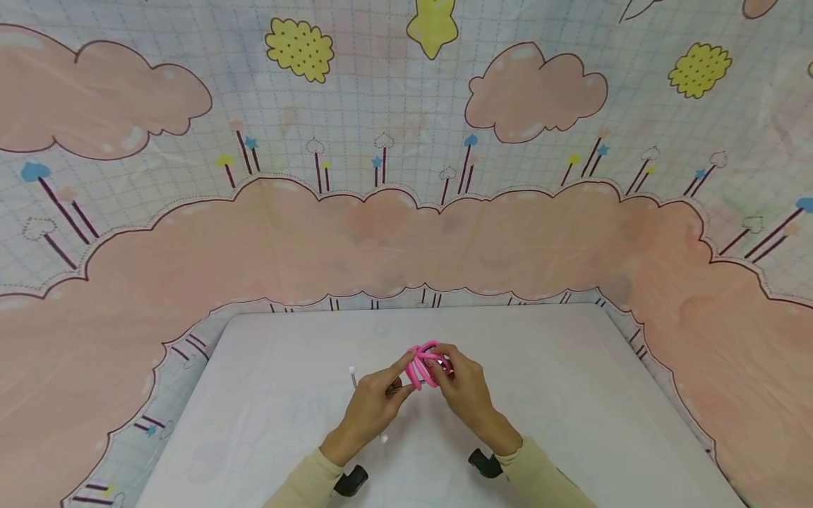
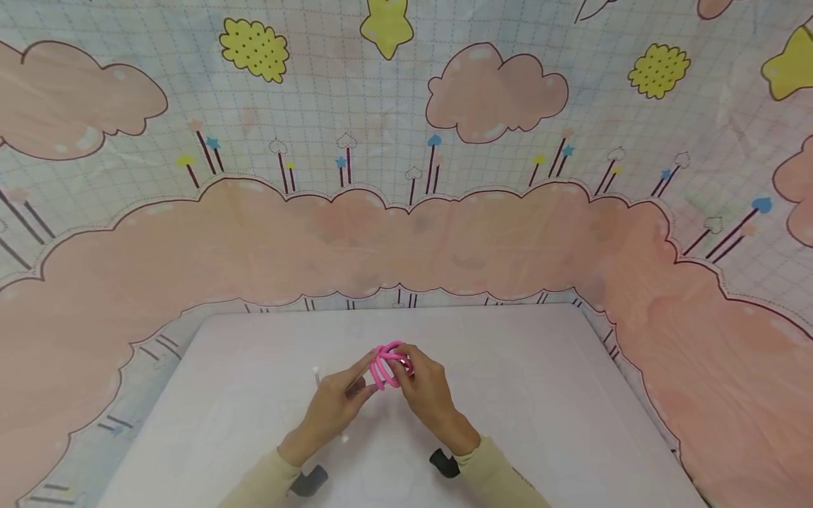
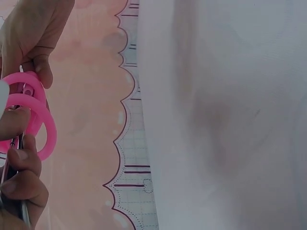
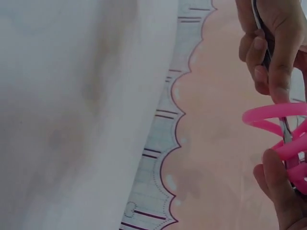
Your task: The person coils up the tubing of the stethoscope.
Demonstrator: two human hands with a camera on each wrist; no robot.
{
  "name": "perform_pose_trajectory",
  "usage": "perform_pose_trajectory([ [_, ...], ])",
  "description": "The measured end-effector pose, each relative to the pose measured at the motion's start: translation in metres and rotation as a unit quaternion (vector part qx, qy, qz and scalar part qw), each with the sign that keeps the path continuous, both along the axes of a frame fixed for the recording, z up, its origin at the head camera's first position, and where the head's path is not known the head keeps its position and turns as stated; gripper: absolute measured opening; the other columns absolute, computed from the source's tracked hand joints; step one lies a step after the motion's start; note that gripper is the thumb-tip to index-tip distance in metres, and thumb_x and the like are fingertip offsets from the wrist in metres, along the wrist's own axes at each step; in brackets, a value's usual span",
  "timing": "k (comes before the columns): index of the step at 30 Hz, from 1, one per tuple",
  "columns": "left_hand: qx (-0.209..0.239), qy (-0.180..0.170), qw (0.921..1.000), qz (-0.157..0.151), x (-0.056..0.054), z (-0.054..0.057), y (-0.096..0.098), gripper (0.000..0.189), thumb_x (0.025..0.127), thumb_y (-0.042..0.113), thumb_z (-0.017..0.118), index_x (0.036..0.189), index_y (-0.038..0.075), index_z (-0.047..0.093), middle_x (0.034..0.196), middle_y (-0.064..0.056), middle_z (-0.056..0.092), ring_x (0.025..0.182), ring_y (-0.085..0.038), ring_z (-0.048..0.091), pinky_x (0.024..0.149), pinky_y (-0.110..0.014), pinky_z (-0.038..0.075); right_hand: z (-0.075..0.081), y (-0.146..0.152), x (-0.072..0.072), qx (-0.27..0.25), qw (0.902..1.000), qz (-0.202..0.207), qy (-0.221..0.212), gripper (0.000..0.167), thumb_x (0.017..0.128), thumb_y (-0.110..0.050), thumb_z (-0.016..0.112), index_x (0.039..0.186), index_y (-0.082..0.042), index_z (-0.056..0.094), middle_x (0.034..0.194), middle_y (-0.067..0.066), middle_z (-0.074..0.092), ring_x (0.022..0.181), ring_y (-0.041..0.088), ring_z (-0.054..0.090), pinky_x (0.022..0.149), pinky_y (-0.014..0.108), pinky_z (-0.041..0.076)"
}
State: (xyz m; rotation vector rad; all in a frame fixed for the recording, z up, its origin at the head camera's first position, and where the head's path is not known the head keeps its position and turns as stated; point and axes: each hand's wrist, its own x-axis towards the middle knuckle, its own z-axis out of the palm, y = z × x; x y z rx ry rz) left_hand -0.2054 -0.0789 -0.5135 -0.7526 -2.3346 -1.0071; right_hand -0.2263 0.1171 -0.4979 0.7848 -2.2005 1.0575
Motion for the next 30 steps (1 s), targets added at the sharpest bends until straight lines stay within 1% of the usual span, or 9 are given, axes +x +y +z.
perform_pose_trajectory([
  [4, -0.001, -0.006, 1.0000, 0.000, 0.0005, -0.0019, -0.0024, 0.069, 0.083, 0.010, 0.078, 0.145, 0.021, 0.051, 0.065, 0.008, 0.056, 0.060, 0.003, 0.042, 0.054, -0.011, 0.041, 0.0009, 0.0014, -0.0003, 0.024, 0.9997, 0.005, -0.009, 0.034, 0.083, -0.011, 0.078, 0.112, -0.005, 0.061, 0.090, 0.005, 0.072, 0.066, 0.003, 0.060, 0.060, 0.011, 0.051],
  [7, 0.001, -0.006, 1.0000, -0.005, 0.0007, -0.0018, -0.0028, 0.069, 0.083, 0.010, 0.078, 0.145, 0.020, 0.051, 0.065, 0.008, 0.055, 0.060, 0.003, 0.041, 0.054, -0.011, 0.040, 0.0015, 0.0016, -0.0009, 0.039, 0.9992, 0.000, 0.003, 0.032, 0.084, -0.010, 0.077, 0.111, -0.004, 0.061, 0.085, 0.003, 0.071, 0.065, 0.004, 0.060, 0.059, 0.011, 0.051],
  [10, 0.003, -0.002, 1.0000, -0.007, 0.0006, -0.0015, -0.0024, 0.068, 0.082, 0.009, 0.078, 0.144, 0.018, 0.051, 0.065, 0.008, 0.054, 0.059, 0.003, 0.040, 0.053, -0.011, 0.039, 0.0011, 0.0007, -0.0012, 0.044, 0.9988, -0.007, 0.020, 0.031, 0.085, -0.008, 0.075, 0.111, -0.002, 0.060, 0.081, 0.003, 0.069, 0.062, 0.004, 0.058, 0.058, 0.011, 0.050],
  [13, 0.003, 0.003, 1.0000, -0.006, 0.0003, -0.0015, -0.0019, 0.068, 0.082, 0.009, 0.079, 0.144, 0.018, 0.052, 0.064, 0.008, 0.053, 0.059, 0.003, 0.039, 0.053, -0.010, 0.038, 0.0005, -0.0002, -0.0014, 0.044, 0.9986, -0.006, 0.029, 0.030, 0.086, -0.006, 0.073, 0.111, 0.000, 0.058, 0.079, 0.004, 0.068, 0.061, 0.004, 0.058, 0.057, 0.010, 0.049],
  [15, 0.004, 0.007, 1.0000, -0.005, -0.0001, -0.0016, -0.0015, 0.068, 0.081, 0.009, 0.079, 0.144, 0.017, 0.052, 0.064, 0.008, 0.053, 0.059, 0.003, 0.039, 0.053, -0.010, 0.038, 0.0000, -0.0009, -0.0016, 0.036, 0.9989, -0.002, 0.028, 0.030, 0.087, -0.005, 0.072, 0.112, 0.000, 0.057, 0.078, 0.004, 0.068, 0.060, 0.004, 0.058, 0.056, 0.009, 0.049],
  [18, 0.008, 0.011, 0.9999, -0.006, -0.0011, -0.0018, -0.0010, 0.070, 0.081, 0.009, 0.079, 0.144, 0.017, 0.051, 0.063, 0.007, 0.053, 0.059, 0.003, 0.040, 0.053, -0.010, 0.038, 0.0014, -0.0013, -0.0022, 0.019, 0.9997, -0.007, 0.015, 0.032, 0.088, -0.007, 0.072, 0.115, -0.002, 0.056, 0.083, 0.006, 0.071, 0.063, 0.007, 0.064, 0.057, 0.011, 0.050],
  [22, 0.017, 0.003, 0.9998, -0.005, -0.0021, -0.0015, -0.0009, 0.071, 0.082, 0.009, 0.079, 0.145, 0.018, 0.049, 0.064, 0.007, 0.055, 0.059, 0.003, 0.041, 0.053, -0.010, 0.040, 0.0054, -0.0010, -0.0024, 0.000, 0.9997, -0.015, -0.018, 0.034, 0.088, -0.014, 0.073, 0.118, -0.005, 0.060, 0.095, 0.007, 0.074, 0.077, 0.015, 0.072, 0.063, 0.014, 0.054],
  [26, 0.024, -0.012, 0.9996, -0.006, -0.0018, -0.0011, -0.0011, 0.072, 0.081, 0.008, 0.079, 0.146, 0.020, 0.049, 0.064, 0.007, 0.056, 0.059, 0.003, 0.042, 0.053, -0.012, 0.041, 0.0070, 0.0003, -0.0019, -0.005, 0.9990, -0.010, -0.044, 0.032, 0.089, -0.018, 0.073, 0.117, -0.007, 0.064, 0.098, 0.007, 0.075, 0.083, 0.018, 0.074, 0.067, 0.016, 0.055],
  [30, 0.026, -0.021, 0.9994, -0.007, -0.0017, -0.0011, -0.0010, 0.073, 0.080, 0.007, 0.080, 0.145, 0.020, 0.050, 0.065, 0.007, 0.056, 0.058, 0.003, 0.042, 0.053, -0.013, 0.042, 0.0069, 0.0025, -0.0021, -0.011, 0.9986, -0.002, -0.052, 0.032, 0.088, -0.019, 0.074, 0.117, -0.007, 0.065, 0.101, 0.008, 0.074, 0.084, 0.020, 0.074, 0.067, 0.016, 0.055],
])
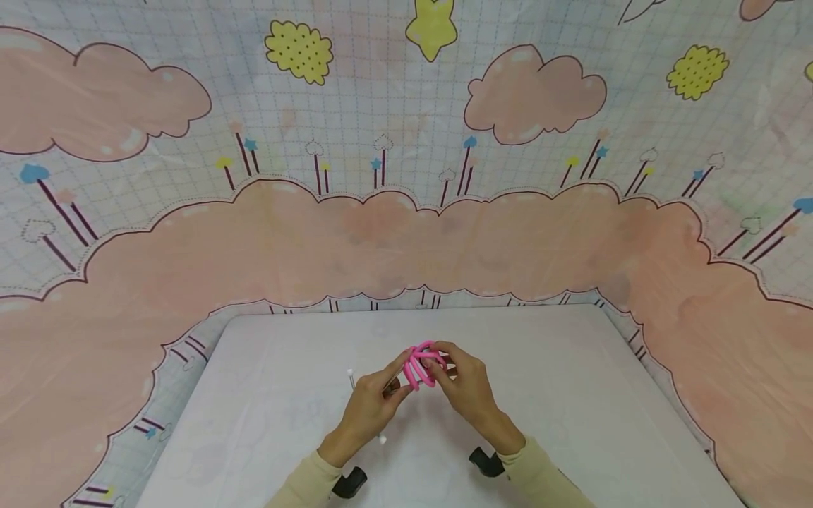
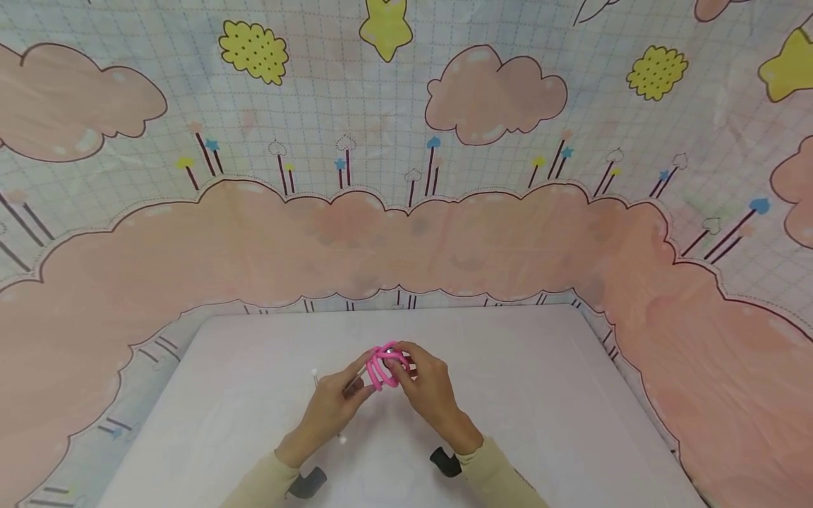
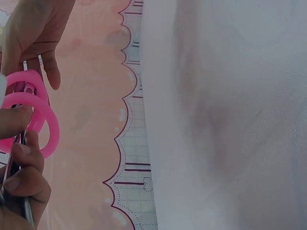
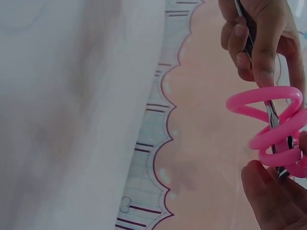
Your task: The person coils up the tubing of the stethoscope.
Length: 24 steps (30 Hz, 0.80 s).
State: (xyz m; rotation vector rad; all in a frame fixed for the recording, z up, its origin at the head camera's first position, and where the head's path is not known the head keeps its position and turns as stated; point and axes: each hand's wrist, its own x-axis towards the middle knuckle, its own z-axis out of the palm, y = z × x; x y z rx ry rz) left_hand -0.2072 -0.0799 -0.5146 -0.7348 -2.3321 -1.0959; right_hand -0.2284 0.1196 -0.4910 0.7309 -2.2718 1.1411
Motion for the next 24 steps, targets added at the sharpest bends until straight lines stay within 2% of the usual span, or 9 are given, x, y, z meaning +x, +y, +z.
perform_pose_trajectory([
  [5, 0.000, -0.010, 0.9999, -0.006, -0.0007, -0.0003, 0.0000, 0.071, 0.082, 0.011, 0.079, 0.146, 0.021, 0.049, 0.065, 0.008, 0.056, 0.059, 0.003, 0.042, 0.053, -0.013, 0.042, -0.0010, 0.0024, -0.0004, -0.006, 0.9998, 0.008, -0.019, 0.037, 0.086, -0.017, 0.077, 0.119, -0.009, 0.063, 0.107, 0.007, 0.073, 0.087, 0.020, 0.073, 0.068, 0.015, 0.054],
  [10, 0.007, -0.013, 0.9996, -0.025, -0.0027, -0.0011, -0.0015, 0.070, 0.084, 0.009, 0.076, 0.147, 0.019, 0.047, 0.065, 0.004, 0.054, 0.058, 0.003, 0.040, 0.052, -0.014, 0.040, -0.0005, 0.0038, -0.0009, -0.043, 0.9965, 0.017, -0.070, 0.036, 0.086, -0.014, 0.076, 0.120, -0.013, 0.063, 0.111, 0.006, 0.072, 0.090, 0.023, 0.072, 0.070, 0.017, 0.055],
  [15, 0.001, -0.040, 0.9987, -0.031, -0.0034, -0.0013, -0.0037, 0.074, 0.082, 0.013, 0.078, 0.148, 0.022, 0.045, 0.068, -0.003, 0.059, 0.059, 0.002, 0.039, 0.053, -0.014, 0.039, -0.0009, 0.0056, -0.0022, -0.084, 0.9888, 0.038, -0.117, 0.036, 0.088, -0.015, 0.075, 0.122, -0.016, 0.063, 0.114, 0.006, 0.070, 0.096, 0.028, 0.071, 0.071, 0.020, 0.056],
  [22, 0.010, -0.095, 0.9954, -0.007, -0.0032, -0.0002, -0.0040, 0.074, 0.082, 0.023, 0.081, 0.147, 0.023, 0.044, 0.073, 0.009, 0.055, 0.061, 0.000, 0.044, 0.058, -0.017, 0.044, -0.0008, 0.0057, -0.0042, -0.127, 0.9748, 0.037, -0.179, 0.036, 0.088, -0.015, 0.074, 0.122, -0.019, 0.063, 0.118, 0.005, 0.068, 0.103, 0.027, 0.070, 0.073, 0.022, 0.058],
  [24, 0.014, -0.103, 0.9946, -0.006, -0.0044, -0.0011, -0.0044, 0.073, 0.083, 0.025, 0.080, 0.146, 0.024, 0.044, 0.075, 0.009, 0.055, 0.062, 0.000, 0.046, 0.058, -0.018, 0.045, 0.0000, 0.0047, -0.0039, -0.135, 0.9720, 0.035, -0.190, 0.036, 0.087, -0.011, 0.074, 0.122, -0.015, 0.063, 0.118, 0.008, 0.068, 0.103, 0.028, 0.069, 0.073, 0.024, 0.058],
])
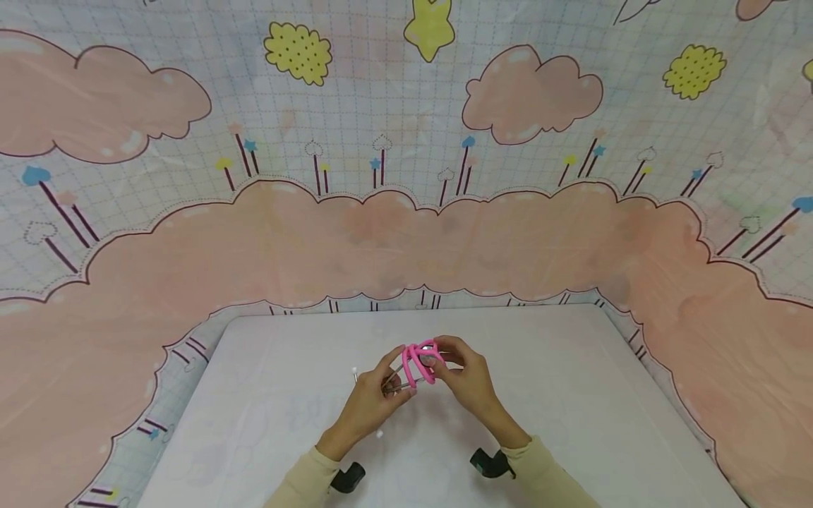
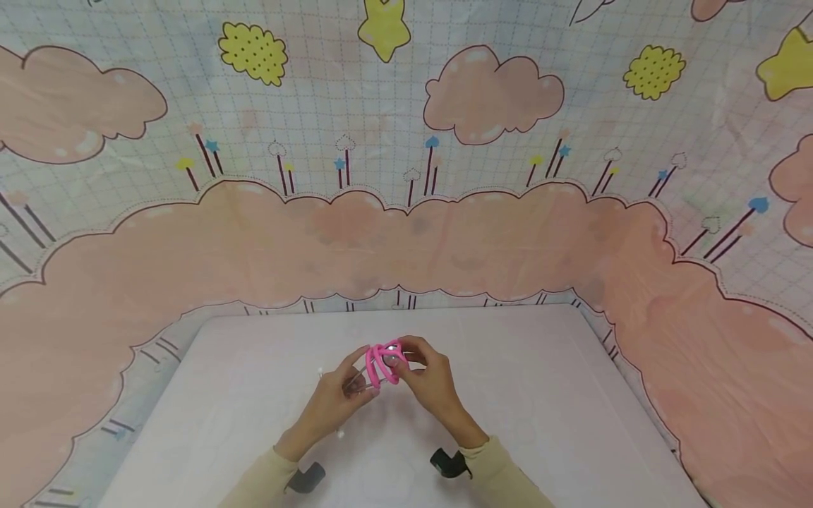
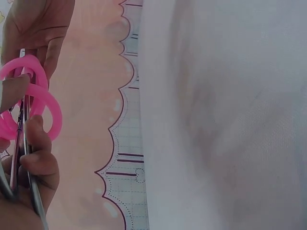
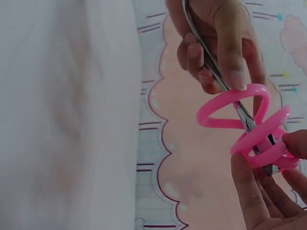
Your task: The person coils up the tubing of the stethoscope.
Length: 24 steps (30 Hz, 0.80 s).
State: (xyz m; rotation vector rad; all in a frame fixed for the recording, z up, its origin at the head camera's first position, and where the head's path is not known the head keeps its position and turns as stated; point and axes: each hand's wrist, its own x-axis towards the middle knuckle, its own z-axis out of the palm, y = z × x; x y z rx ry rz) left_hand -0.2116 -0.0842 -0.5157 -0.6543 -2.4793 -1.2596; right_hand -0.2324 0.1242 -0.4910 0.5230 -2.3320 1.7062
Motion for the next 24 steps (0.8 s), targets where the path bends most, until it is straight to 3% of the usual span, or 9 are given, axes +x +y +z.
perform_pose_trajectory([
  [6, 0.008, -0.015, 0.9998, -0.004, -0.007, -0.005, -0.004, 0.072, 0.083, 0.029, 0.080, 0.146, 0.023, 0.046, 0.085, 0.005, 0.059, 0.070, -0.003, 0.053, 0.061, -0.018, 0.050, 0.016, -0.004, 0.009, -0.016, 0.9995, 0.022, -0.016, 0.036, 0.090, -0.002, 0.068, 0.124, 0.003, 0.059, 0.120, 0.024, 0.063, 0.104, 0.038, 0.067, 0.074, 0.028, 0.059],
  [10, 0.022, -0.043, 0.9988, -0.004, -0.009, -0.005, -0.006, 0.071, 0.082, 0.026, 0.080, 0.145, 0.022, 0.048, 0.096, 0.003, 0.062, 0.078, -0.007, 0.061, 0.068, -0.018, 0.054, 0.020, -0.005, 0.010, -0.035, 0.9967, 0.037, -0.062, 0.036, 0.093, -0.004, 0.066, 0.127, 0.004, 0.057, 0.123, 0.025, 0.061, 0.108, 0.040, 0.066, 0.075, 0.027, 0.059],
  [17, 0.027, -0.084, 0.9961, 0.005, -0.018, -0.014, -0.010, 0.068, 0.085, 0.027, 0.078, 0.145, 0.024, 0.048, 0.106, -0.003, 0.067, 0.094, -0.015, 0.068, 0.082, -0.026, 0.057, -0.017, -0.009, -0.016, -0.094, 0.9867, 0.031, -0.129, 0.038, 0.092, -0.011, 0.068, 0.128, -0.007, 0.060, 0.124, 0.018, 0.063, 0.106, 0.032, 0.068, 0.075, 0.028, 0.059],
  [24, 0.027, -0.118, 0.9926, 0.012, -0.030, -0.023, -0.014, 0.066, 0.085, 0.024, 0.078, 0.145, 0.024, 0.048, 0.115, -0.004, 0.067, 0.106, -0.021, 0.067, 0.095, -0.039, 0.054, -0.031, -0.013, -0.030, -0.119, 0.9765, 0.028, -0.177, 0.040, 0.093, -0.010, 0.067, 0.130, -0.004, 0.057, 0.125, 0.022, 0.062, 0.099, 0.022, 0.069, 0.077, 0.031, 0.059],
])
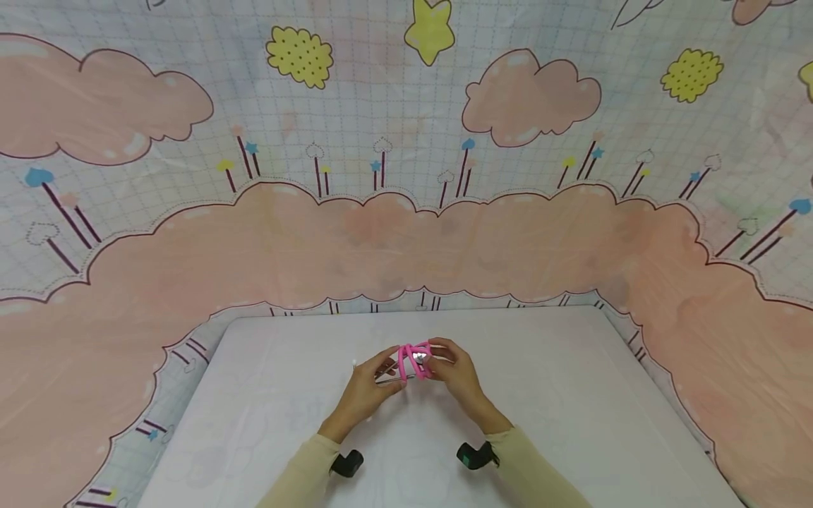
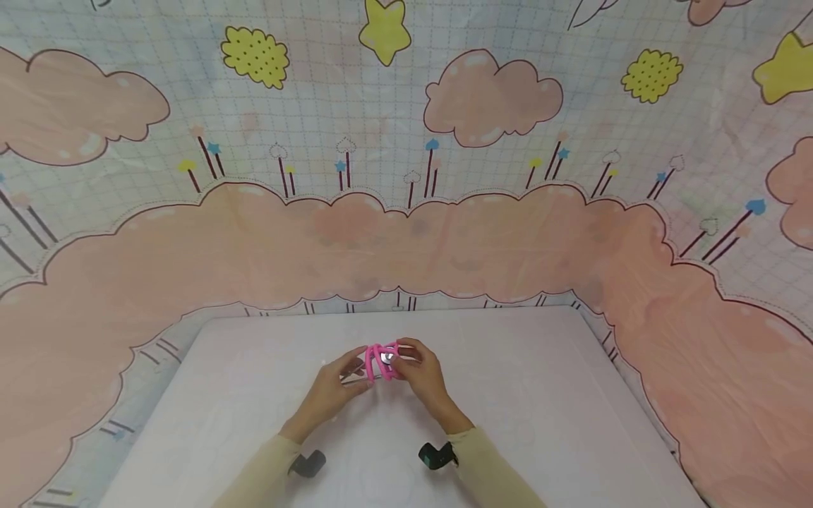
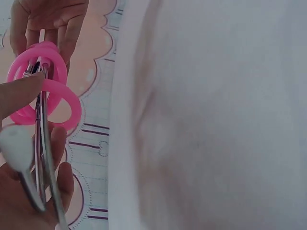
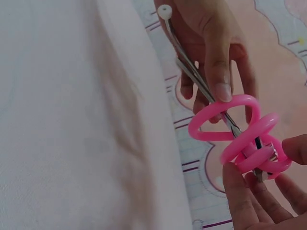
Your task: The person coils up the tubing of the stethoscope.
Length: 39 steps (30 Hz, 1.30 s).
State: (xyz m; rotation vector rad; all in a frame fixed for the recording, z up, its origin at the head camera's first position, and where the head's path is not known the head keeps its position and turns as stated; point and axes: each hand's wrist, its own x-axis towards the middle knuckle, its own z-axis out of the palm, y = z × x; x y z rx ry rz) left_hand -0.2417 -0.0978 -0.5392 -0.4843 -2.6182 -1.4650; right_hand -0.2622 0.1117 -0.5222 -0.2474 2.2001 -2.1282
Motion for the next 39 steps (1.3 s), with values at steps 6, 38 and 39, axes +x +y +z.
perform_pose_trajectory([
  [6, -0.006, -0.022, 0.9997, 0.007, -0.010, -0.008, -0.003, 0.065, 0.084, 0.020, 0.078, 0.143, 0.023, 0.050, 0.111, -0.007, 0.068, 0.104, -0.022, 0.065, 0.094, -0.043, 0.054, -0.014, -0.006, -0.011, 0.006, 0.9998, -0.004, -0.020, 0.041, 0.092, -0.009, 0.067, 0.131, -0.002, 0.056, 0.125, 0.024, 0.062, 0.101, 0.025, 0.069, 0.080, 0.032, 0.059],
  [38, -0.028, -0.019, 0.9989, 0.033, -0.030, -0.022, -0.006, 0.057, 0.082, 0.007, 0.077, 0.136, 0.005, 0.056, 0.118, -0.017, 0.068, 0.113, -0.033, 0.063, 0.102, -0.052, 0.046, -0.043, -0.011, -0.032, 0.069, 0.9952, -0.048, -0.050, 0.036, 0.089, -0.010, 0.066, 0.124, -0.002, 0.062, 0.124, 0.022, 0.063, 0.106, 0.025, 0.064, 0.084, 0.034, 0.057],
  [39, -0.029, -0.013, 0.9989, 0.035, -0.030, -0.022, -0.006, 0.056, 0.082, 0.006, 0.076, 0.135, 0.004, 0.057, 0.118, -0.018, 0.068, 0.113, -0.033, 0.063, 0.102, -0.053, 0.045, -0.043, -0.010, -0.031, 0.071, 0.9952, -0.048, -0.048, 0.036, 0.089, -0.010, 0.066, 0.124, -0.001, 0.062, 0.124, 0.022, 0.063, 0.108, 0.026, 0.063, 0.085, 0.035, 0.057],
])
